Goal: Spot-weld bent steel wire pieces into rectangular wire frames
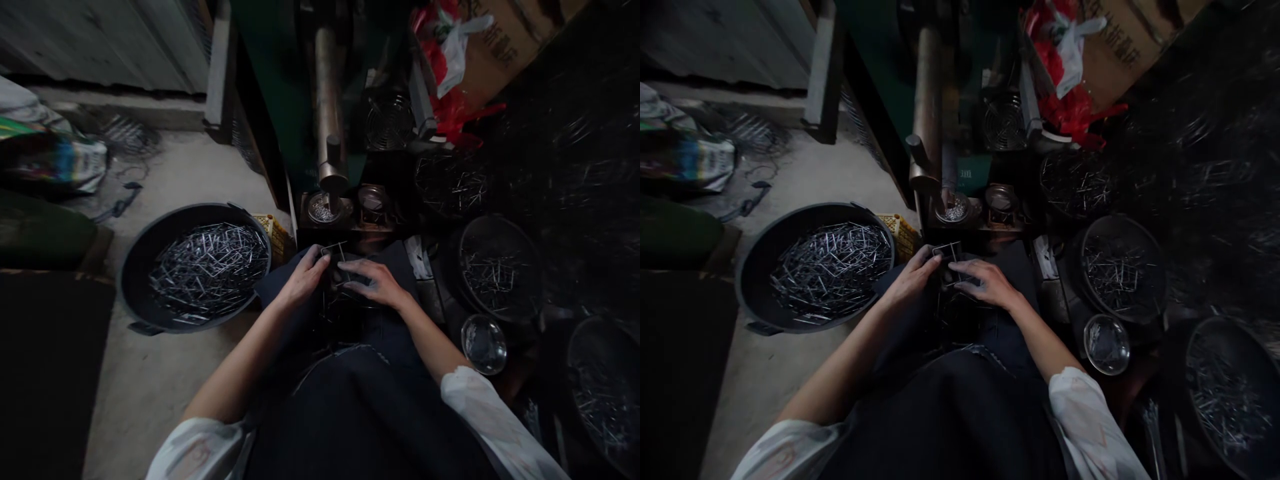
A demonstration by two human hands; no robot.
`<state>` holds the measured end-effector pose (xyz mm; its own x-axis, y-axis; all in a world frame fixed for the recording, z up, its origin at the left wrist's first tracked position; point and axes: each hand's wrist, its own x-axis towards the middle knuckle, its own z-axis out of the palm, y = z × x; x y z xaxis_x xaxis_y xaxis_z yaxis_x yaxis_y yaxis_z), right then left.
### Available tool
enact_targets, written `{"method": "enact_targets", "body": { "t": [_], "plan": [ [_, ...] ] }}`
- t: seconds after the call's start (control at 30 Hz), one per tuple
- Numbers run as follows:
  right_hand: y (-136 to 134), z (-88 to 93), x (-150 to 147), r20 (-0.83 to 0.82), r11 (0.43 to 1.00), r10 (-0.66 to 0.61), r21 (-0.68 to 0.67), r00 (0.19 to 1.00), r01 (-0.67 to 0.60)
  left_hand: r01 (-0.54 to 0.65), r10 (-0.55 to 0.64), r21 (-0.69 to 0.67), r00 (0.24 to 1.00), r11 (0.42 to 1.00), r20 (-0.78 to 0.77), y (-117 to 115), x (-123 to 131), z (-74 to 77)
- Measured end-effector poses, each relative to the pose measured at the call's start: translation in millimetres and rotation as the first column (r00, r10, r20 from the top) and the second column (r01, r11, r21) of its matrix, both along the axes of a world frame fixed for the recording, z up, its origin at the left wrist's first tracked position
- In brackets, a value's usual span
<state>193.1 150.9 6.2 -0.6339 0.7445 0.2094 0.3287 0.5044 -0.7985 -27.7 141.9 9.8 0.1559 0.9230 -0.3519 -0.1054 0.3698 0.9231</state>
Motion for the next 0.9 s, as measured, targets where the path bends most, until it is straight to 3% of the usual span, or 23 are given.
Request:
{"method": "enact_targets", "body": {
  "t": [0.2, 0.37, 0.57, 0.9],
  "plan": [
    [9.2, 6.1, -2.4, -0.045, 1.000, 0.007, -0.004, 0.999, -0.007, 0.057, -0.047, -0.043, 0.976, 0.997, 0.210, 3.7, -3.3, 4.5],
    [14.3, 9.6, -5.8, -0.055, 1.000, 0.013, 0.012, 0.998, -0.012, 0.007, -0.001, -0.027, 0.974, 1.000, 0.229, 7.9, -3.8, 3.5],
    [23.0, 12.9, -9.6, -0.104, 0.998, 0.050, 0.052, 0.993, -0.045, 0.025, -0.030, 0.027, 0.976, 0.999, 0.216, 11.9, -7.6, 5.7],
    [33.8, 23.1, -10.6, -0.054, 0.998, 0.064, 0.029, 0.997, -0.062, 0.010, -0.019, 0.037, 0.965, 0.999, 0.260, 19.7, -9.5, 19.3]
  ]
}}
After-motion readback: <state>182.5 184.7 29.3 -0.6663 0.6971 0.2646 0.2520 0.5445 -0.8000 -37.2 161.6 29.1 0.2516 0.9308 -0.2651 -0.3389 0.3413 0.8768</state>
